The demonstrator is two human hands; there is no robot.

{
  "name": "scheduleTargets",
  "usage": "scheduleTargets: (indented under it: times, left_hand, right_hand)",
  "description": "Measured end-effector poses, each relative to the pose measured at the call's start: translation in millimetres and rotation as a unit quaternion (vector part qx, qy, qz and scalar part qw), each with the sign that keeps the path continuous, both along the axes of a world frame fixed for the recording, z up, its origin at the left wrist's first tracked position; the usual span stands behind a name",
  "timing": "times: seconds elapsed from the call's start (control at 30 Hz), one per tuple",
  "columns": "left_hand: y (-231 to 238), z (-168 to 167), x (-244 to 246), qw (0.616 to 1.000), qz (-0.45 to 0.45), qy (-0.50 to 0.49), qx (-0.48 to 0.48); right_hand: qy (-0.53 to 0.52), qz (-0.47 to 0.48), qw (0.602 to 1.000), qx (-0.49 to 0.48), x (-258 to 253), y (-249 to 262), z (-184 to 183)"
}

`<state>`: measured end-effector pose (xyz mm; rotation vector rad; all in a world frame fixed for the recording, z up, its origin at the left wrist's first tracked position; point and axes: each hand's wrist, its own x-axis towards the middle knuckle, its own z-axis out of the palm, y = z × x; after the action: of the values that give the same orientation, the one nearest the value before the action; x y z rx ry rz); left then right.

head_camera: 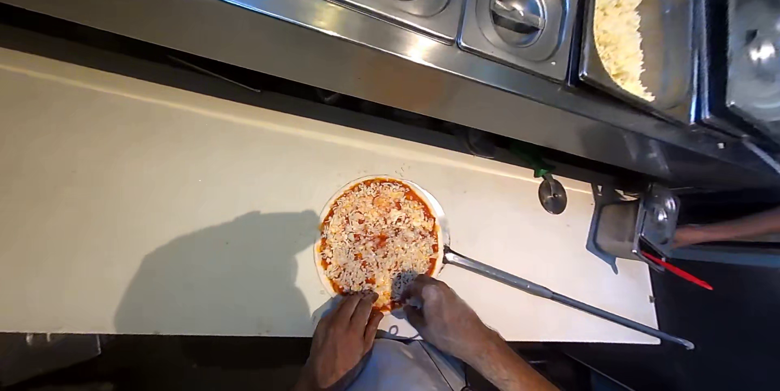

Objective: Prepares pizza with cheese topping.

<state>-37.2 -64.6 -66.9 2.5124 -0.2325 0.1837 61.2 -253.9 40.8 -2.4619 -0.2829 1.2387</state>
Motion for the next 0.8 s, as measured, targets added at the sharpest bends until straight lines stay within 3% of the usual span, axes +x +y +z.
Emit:
scheduleTargets:
  times: [0.07,0.2,0.37,0.53,0.7,0.8]
  left_hand:
    - [2.4,-0.3,-3.9,0.999,0.025,0.023,-0.002]
    - [6.0,-5.2,-11.1,0.997,0.059,0.041,-0.042]
    - [8.3,-0.2,-8.0,0.995,0.07,0.039,-0.056]
    - [15.1,1.9,0.5,0.996,0.045,0.026,-0.069]
    - [30.7,16.7,21.0,0.992,0.068,0.055,-0.089]
    - [46.2,16.0,40.8,0.99,0.097,0.036,-0.101]
  right_hand:
    - [0.001,0.019,0.999,0.047,-3.2,12.5,1.3]
    - [0.012,0.029,0.998,0.048,-4.4,38.0,-6.4]
    - [-0.016,0.004,0.994,0.107,-1.2,36.8,-14.3]
    - [-0.03,-0.147,0.987,0.056,33.7,-6.6,-6.4]
    - [-0.18,-0.174,0.968,-0.014,72.3,-37.0,-9.9]
    - [-0.205,-0.168,0.964,-0.017,95.0,-37.6,-16.1]
